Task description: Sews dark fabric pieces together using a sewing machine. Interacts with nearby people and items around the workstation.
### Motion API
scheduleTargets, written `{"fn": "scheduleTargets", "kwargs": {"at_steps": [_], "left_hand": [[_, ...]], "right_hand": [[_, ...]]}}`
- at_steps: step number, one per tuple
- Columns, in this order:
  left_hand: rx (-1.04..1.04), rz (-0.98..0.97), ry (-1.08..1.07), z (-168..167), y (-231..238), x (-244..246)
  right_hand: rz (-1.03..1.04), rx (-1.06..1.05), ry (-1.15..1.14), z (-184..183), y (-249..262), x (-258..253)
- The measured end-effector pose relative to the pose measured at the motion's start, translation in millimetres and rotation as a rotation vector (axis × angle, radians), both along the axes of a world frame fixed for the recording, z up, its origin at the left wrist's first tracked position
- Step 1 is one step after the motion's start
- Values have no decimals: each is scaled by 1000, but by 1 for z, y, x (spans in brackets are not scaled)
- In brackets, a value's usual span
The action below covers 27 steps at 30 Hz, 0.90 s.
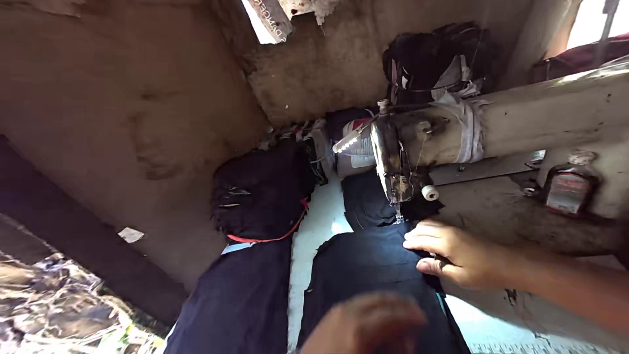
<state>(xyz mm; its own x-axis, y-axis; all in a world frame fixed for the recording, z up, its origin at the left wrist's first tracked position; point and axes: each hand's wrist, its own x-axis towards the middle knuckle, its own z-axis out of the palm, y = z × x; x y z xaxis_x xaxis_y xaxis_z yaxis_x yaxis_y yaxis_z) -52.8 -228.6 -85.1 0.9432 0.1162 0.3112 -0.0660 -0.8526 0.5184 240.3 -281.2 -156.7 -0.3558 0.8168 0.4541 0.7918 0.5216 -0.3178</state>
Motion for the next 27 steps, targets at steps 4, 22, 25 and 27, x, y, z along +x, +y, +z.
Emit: {"fn": "scheduleTargets", "kwargs": {"at_steps": [4,22,25,27], "left_hand": [[265,104,223,-42,57,61],[306,-11,397,-42,79,57],[329,-30,351,-44,85,57],[339,-32,333,-47,89,58]], "right_hand": [[-51,-16,6,-3,-4,4],[1,147,-99,-10,0,14],[-3,102,-79,-7,-1,12],[-19,59,-64,-6,-2,10]]}}
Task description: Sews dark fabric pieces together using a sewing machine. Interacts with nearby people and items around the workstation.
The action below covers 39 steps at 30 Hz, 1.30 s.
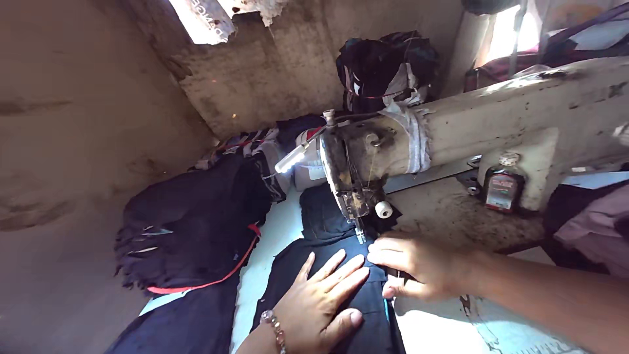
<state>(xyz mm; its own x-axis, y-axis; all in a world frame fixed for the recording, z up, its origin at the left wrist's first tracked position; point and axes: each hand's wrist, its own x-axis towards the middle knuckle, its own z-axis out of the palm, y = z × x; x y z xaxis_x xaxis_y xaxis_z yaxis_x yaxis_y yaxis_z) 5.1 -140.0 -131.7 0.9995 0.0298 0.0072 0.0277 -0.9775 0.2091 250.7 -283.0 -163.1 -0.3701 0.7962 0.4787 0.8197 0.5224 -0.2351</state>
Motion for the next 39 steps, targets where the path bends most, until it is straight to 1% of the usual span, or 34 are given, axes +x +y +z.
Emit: {"fn": "scheduleTargets", "kwargs": {"at_steps": [4,5,7,9,11,12,14,16,19,21,23,29,32,34,37,39], "left_hand": [[-5,13,10,1,9,6],[-7,18,28,2,11,8],[-17,10,43,3,16,11],[-43,-81,-78,-2,24,10],[-116,-195,-212,-7,32,9],[-149,-226,-231,-7,34,8],[-157,-235,-201,-6,37,5],[-148,-232,-123,0,38,8],[-149,-209,-23,10,38,18],[-143,-201,-24,10,43,22],[-140,-194,-31,9,47,24],[-125,-107,1,10,53,31],[-97,-39,-68,4,53,32],[-60,30,-105,-2,51,33],[-65,170,-23,3,38,36],[-76,261,21,5,27,37]], "right_hand": [[-35,-57,24,3,4,0],[-32,-34,15,2,5,1],[19,86,-13,-3,4,-1],[100,190,-27,-5,0,-8],[134,206,-40,-6,-3,-13],[133,195,-40,-7,-2,-13],[131,160,-15,-8,2,-13],[123,132,17,-6,4,-13],[105,145,30,-3,0,-17],[91,172,32,-4,-1,-23],[88,142,39,-5,2,-26],[21,73,22,-4,10,-20],[-21,24,-11,-1,11,-17],[-34,6,3,0,12,-15],[-61,-13,21,1,13,-11],[-93,-74,24,5,11,-10]]}}
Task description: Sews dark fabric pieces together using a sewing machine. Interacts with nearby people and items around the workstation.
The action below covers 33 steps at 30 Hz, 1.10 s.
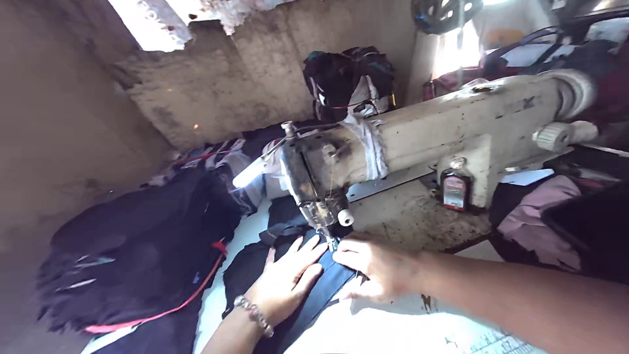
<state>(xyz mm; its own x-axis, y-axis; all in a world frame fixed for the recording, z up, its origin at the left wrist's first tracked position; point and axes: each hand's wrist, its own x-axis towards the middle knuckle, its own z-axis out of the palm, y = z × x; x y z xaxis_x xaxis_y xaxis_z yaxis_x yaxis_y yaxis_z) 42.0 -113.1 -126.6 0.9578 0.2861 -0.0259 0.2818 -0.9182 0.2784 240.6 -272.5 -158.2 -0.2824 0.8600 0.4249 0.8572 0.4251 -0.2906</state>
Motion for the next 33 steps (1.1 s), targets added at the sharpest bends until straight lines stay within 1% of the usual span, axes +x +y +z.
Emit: {"fn": "scheduleTargets", "kwargs": {"at_steps": [3,7,9,14,20,22,23,24,25,27,29,30,31,33], "left_hand": [[-26,142,97,7,-20,1],[-61,288,243,19,-45,7],[-70,329,281,23,-56,9],[-85,382,352,30,-75,12],[-25,455,364,27,-77,27],[-51,450,403,31,-71,32],[-72,441,424,38,-67,33],[-82,441,398,48,-60,33],[-64,470,305,59,-51,32],[-30,586,62,75,-20,32],[10,713,-98,82,16,37],[-8,761,-107,82,35,43],[-49,790,-65,80,54,49],[-118,797,118,69,77,62]], "right_hand": [[-23,-47,-20,5,-4,1],[93,121,-13,-1,-9,-5],[147,140,-18,-1,-12,-9],[187,82,-23,0,-13,-4],[177,58,-30,-1,-1,4],[154,32,-38,1,3,7],[141,-19,-37,5,3,7],[125,-53,-38,7,4,7],[109,-66,-40,9,5,7],[87,-106,-32,11,6,6],[74,-128,1,11,8,8],[67,-141,17,11,9,9],[62,-159,26,11,9,11],[59,-178,40,11,10,12]]}}
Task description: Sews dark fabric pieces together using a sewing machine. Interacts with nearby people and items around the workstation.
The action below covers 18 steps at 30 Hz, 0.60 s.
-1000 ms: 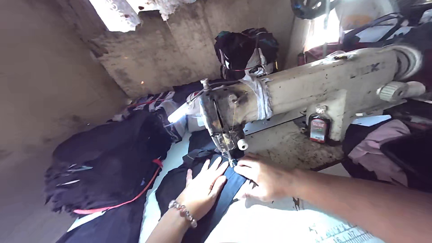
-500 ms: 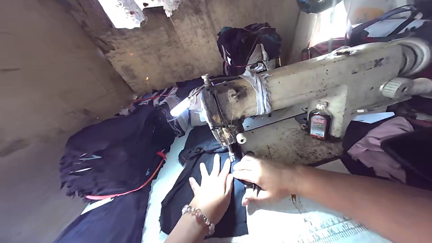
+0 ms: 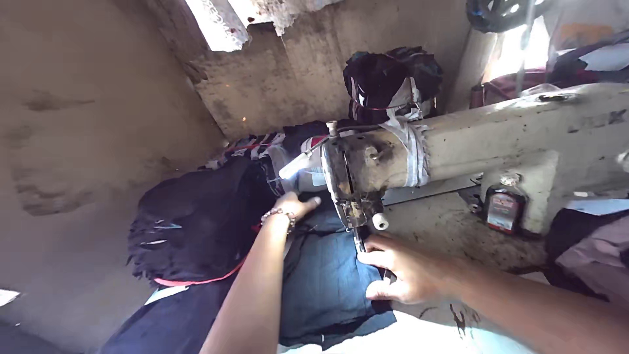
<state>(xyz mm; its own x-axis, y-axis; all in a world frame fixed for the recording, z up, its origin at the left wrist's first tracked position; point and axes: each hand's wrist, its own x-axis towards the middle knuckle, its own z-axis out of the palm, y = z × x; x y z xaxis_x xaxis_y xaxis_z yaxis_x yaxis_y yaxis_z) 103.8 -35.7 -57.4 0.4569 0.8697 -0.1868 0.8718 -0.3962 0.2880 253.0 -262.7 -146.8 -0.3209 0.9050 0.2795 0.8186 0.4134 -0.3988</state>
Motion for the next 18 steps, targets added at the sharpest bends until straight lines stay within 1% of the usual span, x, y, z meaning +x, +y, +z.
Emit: {"fn": "scheduleTargets", "kwargs": {"at_steps": [2,3,4,6,8,11,13,14,15,16,17,18], "left_hand": [[-63,6,148,-14,4,14],[-82,17,170,-18,1,19],[-79,26,157,-19,-1,21],[-26,39,67,-14,-6,18],[27,28,-116,-1,-12,0],[109,-8,-481,16,-24,-41],[160,36,-743,21,-32,-66],[170,64,-876,22,-36,-75],[174,96,-998,23,-41,-83],[177,134,-1105,24,-44,-89],[179,174,-1199,23,-47,-94],[175,212,-1275,22,-50,-97]], "right_hand": [[8,42,9,-3,-2,2],[10,102,10,-6,-4,1],[8,202,12,-8,-8,0],[12,438,7,-9,-15,-2],[74,567,44,-5,-20,-7],[166,646,57,0,-25,-21],[146,650,51,4,-24,-37],[94,577,41,9,-26,-46],[13,422,33,18,-30,-58],[-67,150,52,33,-34,-69],[-127,-204,93,54,-34,-79],[-148,-462,131,69,-27,-87]]}}
